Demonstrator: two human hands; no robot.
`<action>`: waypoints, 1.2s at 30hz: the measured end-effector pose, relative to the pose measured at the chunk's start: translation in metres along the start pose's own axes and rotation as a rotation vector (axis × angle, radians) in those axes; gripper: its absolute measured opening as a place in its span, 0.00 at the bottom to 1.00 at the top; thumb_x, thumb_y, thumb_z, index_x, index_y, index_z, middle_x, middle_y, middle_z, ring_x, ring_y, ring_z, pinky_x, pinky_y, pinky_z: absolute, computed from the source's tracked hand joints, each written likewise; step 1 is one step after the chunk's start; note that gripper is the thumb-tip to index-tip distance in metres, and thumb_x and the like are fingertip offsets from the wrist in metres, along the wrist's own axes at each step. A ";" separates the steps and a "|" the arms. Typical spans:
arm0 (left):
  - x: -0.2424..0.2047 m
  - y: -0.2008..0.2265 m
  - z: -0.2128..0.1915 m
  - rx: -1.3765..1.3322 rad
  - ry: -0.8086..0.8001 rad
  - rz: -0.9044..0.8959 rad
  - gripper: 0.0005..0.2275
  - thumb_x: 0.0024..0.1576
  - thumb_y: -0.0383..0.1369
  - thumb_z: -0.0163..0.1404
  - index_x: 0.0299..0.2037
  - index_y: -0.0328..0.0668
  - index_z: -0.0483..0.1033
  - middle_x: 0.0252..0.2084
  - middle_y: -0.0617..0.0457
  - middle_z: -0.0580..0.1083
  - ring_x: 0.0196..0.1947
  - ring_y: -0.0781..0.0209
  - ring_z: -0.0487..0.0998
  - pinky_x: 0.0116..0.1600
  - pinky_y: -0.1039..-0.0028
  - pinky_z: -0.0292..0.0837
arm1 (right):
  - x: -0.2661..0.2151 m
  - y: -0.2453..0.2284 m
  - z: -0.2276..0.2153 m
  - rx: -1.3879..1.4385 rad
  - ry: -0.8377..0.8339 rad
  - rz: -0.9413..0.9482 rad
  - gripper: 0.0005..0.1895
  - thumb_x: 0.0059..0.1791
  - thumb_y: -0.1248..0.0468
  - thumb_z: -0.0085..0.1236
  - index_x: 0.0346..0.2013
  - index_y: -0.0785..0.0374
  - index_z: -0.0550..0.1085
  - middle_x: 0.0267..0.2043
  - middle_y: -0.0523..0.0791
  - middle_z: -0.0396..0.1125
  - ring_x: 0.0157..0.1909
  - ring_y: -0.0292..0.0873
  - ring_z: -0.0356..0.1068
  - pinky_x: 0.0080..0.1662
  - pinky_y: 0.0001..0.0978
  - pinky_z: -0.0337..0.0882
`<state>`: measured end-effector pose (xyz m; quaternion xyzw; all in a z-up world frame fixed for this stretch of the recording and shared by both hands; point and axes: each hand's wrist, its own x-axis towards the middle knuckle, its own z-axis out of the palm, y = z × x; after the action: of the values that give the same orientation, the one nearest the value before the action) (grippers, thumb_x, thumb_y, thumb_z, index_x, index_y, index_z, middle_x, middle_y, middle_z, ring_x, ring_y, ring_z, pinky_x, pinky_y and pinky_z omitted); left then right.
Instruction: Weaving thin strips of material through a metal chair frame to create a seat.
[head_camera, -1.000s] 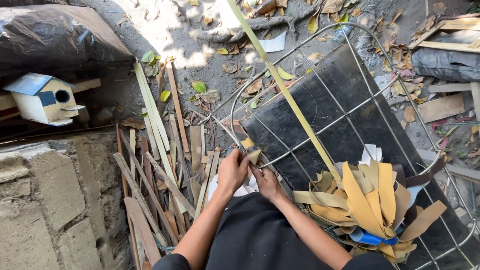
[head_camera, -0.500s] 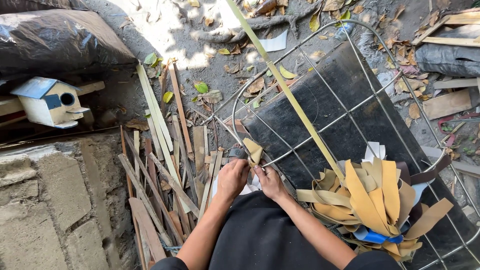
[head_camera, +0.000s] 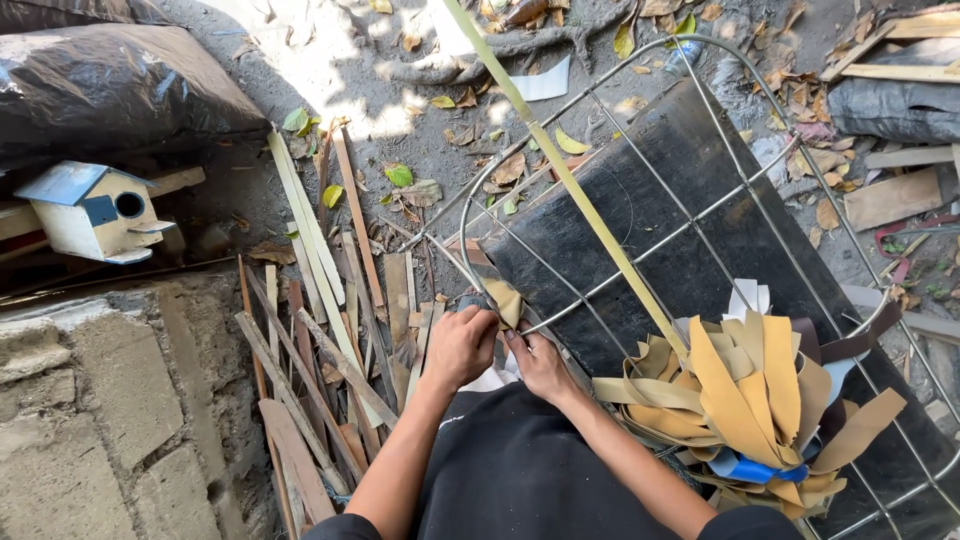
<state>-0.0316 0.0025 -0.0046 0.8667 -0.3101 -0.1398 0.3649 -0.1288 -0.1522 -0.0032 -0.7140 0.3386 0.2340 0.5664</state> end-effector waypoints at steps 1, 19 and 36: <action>0.004 0.002 -0.005 0.140 -0.048 0.077 0.02 0.56 0.33 0.55 0.34 0.57 0.77 0.27 0.58 0.73 0.30 0.51 0.82 0.39 0.64 0.75 | -0.002 -0.013 -0.003 -0.014 -0.018 0.018 0.25 0.57 0.44 0.47 0.57 0.57 0.75 0.45 0.57 0.78 0.57 0.60 0.75 0.53 0.55 0.74; 0.063 0.049 -0.017 0.405 -0.638 -0.312 0.14 0.60 0.48 0.46 0.46 0.49 0.67 0.35 0.43 0.82 0.39 0.36 0.86 0.47 0.50 0.79 | 0.025 0.069 0.025 0.103 0.036 -0.036 0.25 0.57 0.53 0.42 0.29 0.65 0.79 0.22 0.57 0.70 0.28 0.61 0.69 0.34 0.47 0.67; -0.035 0.040 -0.052 -1.489 -0.111 -0.759 0.21 0.55 0.32 0.59 0.57 0.35 0.71 0.26 0.48 0.67 0.15 0.57 0.72 0.17 0.75 0.64 | -0.006 0.006 0.004 0.057 0.050 -0.069 0.24 0.56 0.54 0.44 0.65 0.51 0.72 0.49 0.61 0.75 0.58 0.66 0.72 0.57 0.59 0.73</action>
<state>-0.0515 0.0318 0.0610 0.4366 0.1587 -0.4639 0.7543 -0.1369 -0.1482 -0.0036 -0.7145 0.3344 0.1868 0.5855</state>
